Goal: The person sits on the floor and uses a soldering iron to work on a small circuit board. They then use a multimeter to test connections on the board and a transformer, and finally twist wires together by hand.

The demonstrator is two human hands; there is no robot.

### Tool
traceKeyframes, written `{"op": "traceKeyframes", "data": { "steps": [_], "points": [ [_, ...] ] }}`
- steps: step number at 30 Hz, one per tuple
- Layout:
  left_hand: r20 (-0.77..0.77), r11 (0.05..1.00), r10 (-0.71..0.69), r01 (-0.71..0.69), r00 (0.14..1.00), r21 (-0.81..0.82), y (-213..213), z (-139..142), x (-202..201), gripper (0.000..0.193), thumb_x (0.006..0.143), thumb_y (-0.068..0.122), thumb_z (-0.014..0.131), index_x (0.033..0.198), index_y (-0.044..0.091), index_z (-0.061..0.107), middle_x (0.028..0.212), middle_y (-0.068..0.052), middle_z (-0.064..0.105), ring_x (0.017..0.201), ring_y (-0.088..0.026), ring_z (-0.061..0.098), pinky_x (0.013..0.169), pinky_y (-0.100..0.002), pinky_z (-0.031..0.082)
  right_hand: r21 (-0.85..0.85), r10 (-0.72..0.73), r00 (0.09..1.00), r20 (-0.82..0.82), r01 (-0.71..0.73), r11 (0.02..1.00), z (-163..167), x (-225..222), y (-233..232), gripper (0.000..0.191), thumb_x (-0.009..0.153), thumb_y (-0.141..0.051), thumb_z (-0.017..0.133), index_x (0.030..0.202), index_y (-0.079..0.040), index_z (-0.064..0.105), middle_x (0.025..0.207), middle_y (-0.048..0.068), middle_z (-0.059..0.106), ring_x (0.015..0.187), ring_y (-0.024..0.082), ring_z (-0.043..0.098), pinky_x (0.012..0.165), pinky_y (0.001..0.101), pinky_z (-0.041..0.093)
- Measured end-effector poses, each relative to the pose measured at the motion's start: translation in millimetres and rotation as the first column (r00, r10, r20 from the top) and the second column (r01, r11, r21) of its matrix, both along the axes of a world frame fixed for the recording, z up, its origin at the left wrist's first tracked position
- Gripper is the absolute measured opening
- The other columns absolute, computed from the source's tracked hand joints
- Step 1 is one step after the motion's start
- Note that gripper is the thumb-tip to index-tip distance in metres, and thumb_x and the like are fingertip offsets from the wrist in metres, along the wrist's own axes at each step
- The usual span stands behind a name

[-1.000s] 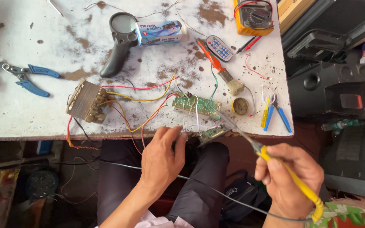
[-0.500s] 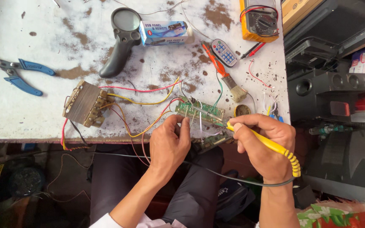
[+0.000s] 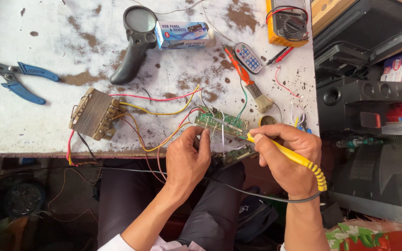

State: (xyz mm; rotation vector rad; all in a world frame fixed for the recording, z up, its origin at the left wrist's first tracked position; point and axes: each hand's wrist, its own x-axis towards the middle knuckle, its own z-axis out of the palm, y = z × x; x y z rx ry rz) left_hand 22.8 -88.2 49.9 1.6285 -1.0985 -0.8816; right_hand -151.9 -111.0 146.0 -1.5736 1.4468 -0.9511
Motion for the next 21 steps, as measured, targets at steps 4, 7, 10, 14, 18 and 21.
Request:
{"op": "traceKeyframes", "data": {
  "steps": [4,7,10,14,18,21],
  "points": [
    [0.009,1.0,0.01,-0.01,1.0,-0.015,0.1,-1.7,-0.6,0.018,0.094,0.021,0.068,0.088,0.005,0.071,0.052,-0.008,0.059,0.042,-0.022,0.056,0.046,-0.038,0.043,-0.003,0.009,1.0,-0.016,-0.009,1.0,0.9,1.2,0.9,0.012,0.089,0.002,0.069,0.097,0.003,0.078,0.074,0.003,0.07,0.056,0.004,0.06,0.05,0.0184,0.046],
    [0.014,1.0,0.019,-0.018,1.0,-0.022,0.8,-2.8,-1.2,0.018,0.094,0.021,0.068,0.088,0.005,0.071,0.052,-0.008,0.059,0.042,-0.022,0.056,0.046,-0.038,0.043,0.004,-0.003,1.0,-0.01,0.003,1.0,0.7,1.9,1.5,0.012,0.089,0.002,0.069,0.098,0.003,0.078,0.073,0.004,0.07,0.055,0.004,0.059,0.05,0.0185,0.045],
    [0.016,0.999,0.031,-0.031,0.999,-0.03,0.6,-3.6,-3.3,0.018,0.094,0.021,0.069,0.087,0.005,0.071,0.052,-0.008,0.059,0.042,-0.022,0.056,0.046,-0.038,0.043,0.012,-0.015,1.0,-0.012,0.015,1.0,0.9,2.1,1.5,0.012,0.089,0.002,0.07,0.097,0.002,0.078,0.072,0.004,0.07,0.054,0.004,0.059,0.049,0.0188,0.045],
    [0.021,0.999,0.04,-0.04,0.999,-0.029,1.7,-4.7,-5.5,0.018,0.094,0.021,0.069,0.086,0.005,0.071,0.051,-0.008,0.059,0.041,-0.022,0.056,0.045,-0.038,0.043,-0.066,0.092,0.994,-0.061,-0.096,0.993,4.4,-0.4,3.8,0.011,0.089,0.003,0.071,0.098,0.002,0.077,0.076,0.002,0.068,0.057,0.003,0.059,0.05,0.018,0.044],
    [0.036,0.996,0.055,-0.052,0.998,-0.069,2.4,-6.6,-8.7,0.019,0.094,0.02,0.07,0.084,0.004,0.069,0.051,-0.008,0.058,0.041,-0.021,0.056,0.045,-0.038,0.042,-0.153,0.194,0.974,-0.121,-0.211,0.965,8.7,-4.6,4.8,0.012,0.091,0.005,0.07,0.101,0.003,0.077,0.081,0.003,0.067,0.066,0.003,0.057,0.055,0.0185,0.041],
    [0.031,0.994,0.063,-0.06,0.998,-0.089,3.1,-7.9,-10.0,0.019,0.094,0.018,0.07,0.082,0.004,0.067,0.051,-0.007,0.058,0.04,-0.021,0.055,0.044,-0.037,0.042,-0.115,0.151,0.982,-0.114,-0.164,0.98,8.4,-4.4,5.2,0.012,0.091,0.003,0.07,0.101,0.003,0.077,0.077,0.003,0.068,0.062,0.003,0.056,0.052,0.0188,0.041]
  ]
}}
